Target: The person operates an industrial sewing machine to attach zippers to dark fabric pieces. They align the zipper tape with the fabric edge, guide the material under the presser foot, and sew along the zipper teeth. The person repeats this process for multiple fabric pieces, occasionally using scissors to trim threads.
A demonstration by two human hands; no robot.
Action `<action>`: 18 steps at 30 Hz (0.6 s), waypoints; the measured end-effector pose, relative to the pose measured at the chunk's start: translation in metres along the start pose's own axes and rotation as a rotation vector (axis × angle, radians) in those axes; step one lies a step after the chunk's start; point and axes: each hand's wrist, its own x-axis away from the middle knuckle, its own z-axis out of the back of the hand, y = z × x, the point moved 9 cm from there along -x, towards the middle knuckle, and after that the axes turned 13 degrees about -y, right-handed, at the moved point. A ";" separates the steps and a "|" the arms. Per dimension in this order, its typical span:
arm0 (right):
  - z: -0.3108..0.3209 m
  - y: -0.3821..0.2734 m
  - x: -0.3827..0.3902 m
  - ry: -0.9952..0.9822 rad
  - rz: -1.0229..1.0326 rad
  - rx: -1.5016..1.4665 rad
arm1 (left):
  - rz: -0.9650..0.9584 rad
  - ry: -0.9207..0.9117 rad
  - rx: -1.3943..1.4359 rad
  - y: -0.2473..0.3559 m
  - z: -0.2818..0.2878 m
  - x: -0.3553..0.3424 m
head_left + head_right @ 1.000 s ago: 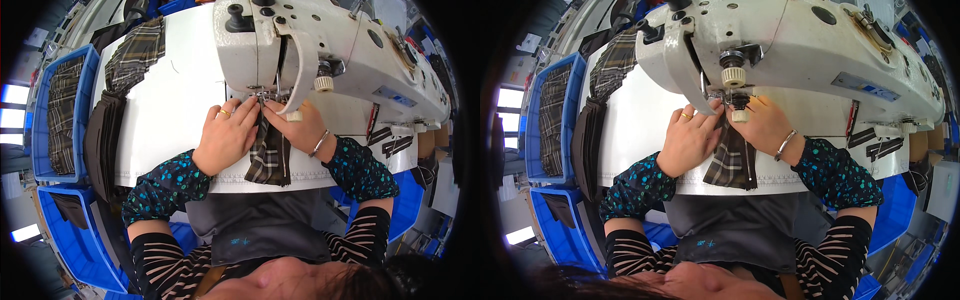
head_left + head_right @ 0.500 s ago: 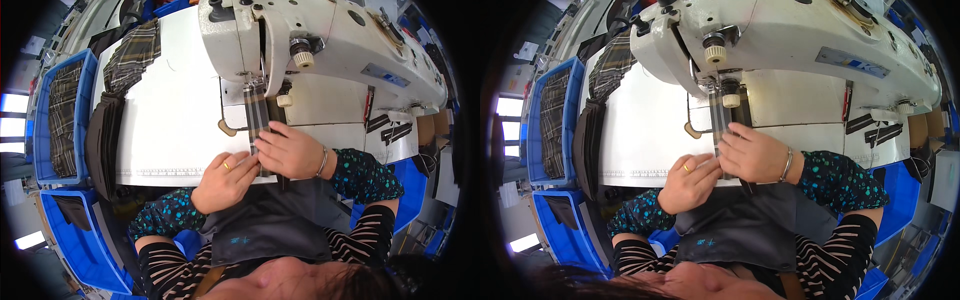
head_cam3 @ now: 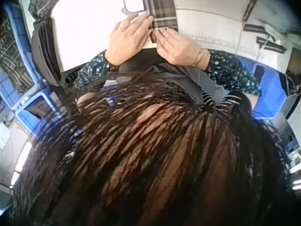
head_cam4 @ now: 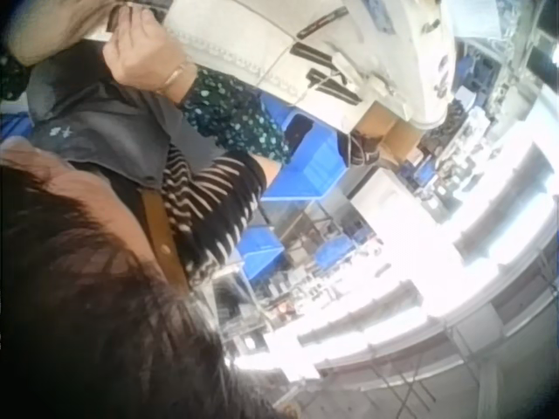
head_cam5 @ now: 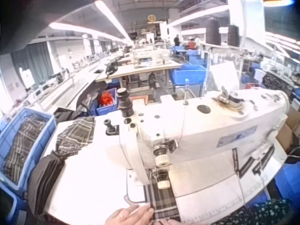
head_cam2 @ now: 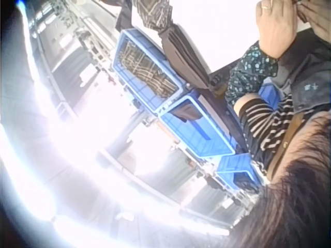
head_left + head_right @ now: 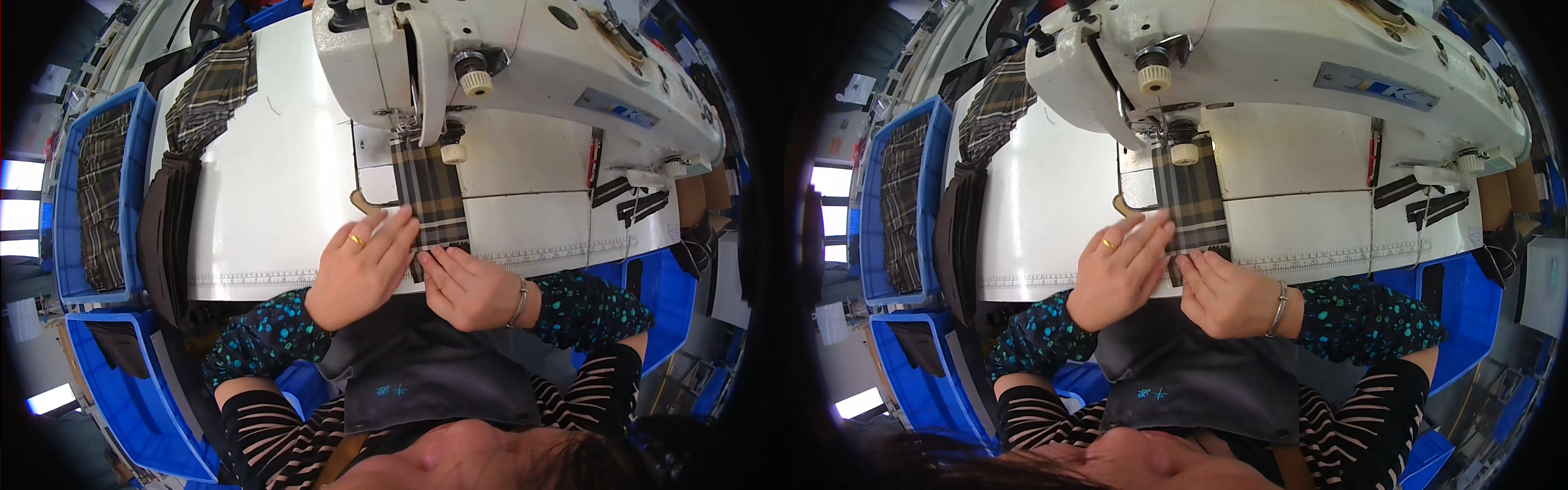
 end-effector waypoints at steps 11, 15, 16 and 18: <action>0.015 0.042 -0.016 0.022 0.011 -0.362 | 0.040 -0.109 -0.158 -0.043 -0.007 -0.051; 0.033 0.080 -0.026 0.045 -0.118 -0.167 | 0.039 -0.089 -0.104 -0.046 -0.005 -0.050; 0.035 0.087 -0.027 0.106 -0.124 -0.108 | 0.034 -0.079 -0.091 -0.046 -0.006 -0.050; 0.029 0.093 -0.032 0.223 -0.086 -0.027 | 0.029 -0.099 -0.079 -0.048 -0.008 -0.050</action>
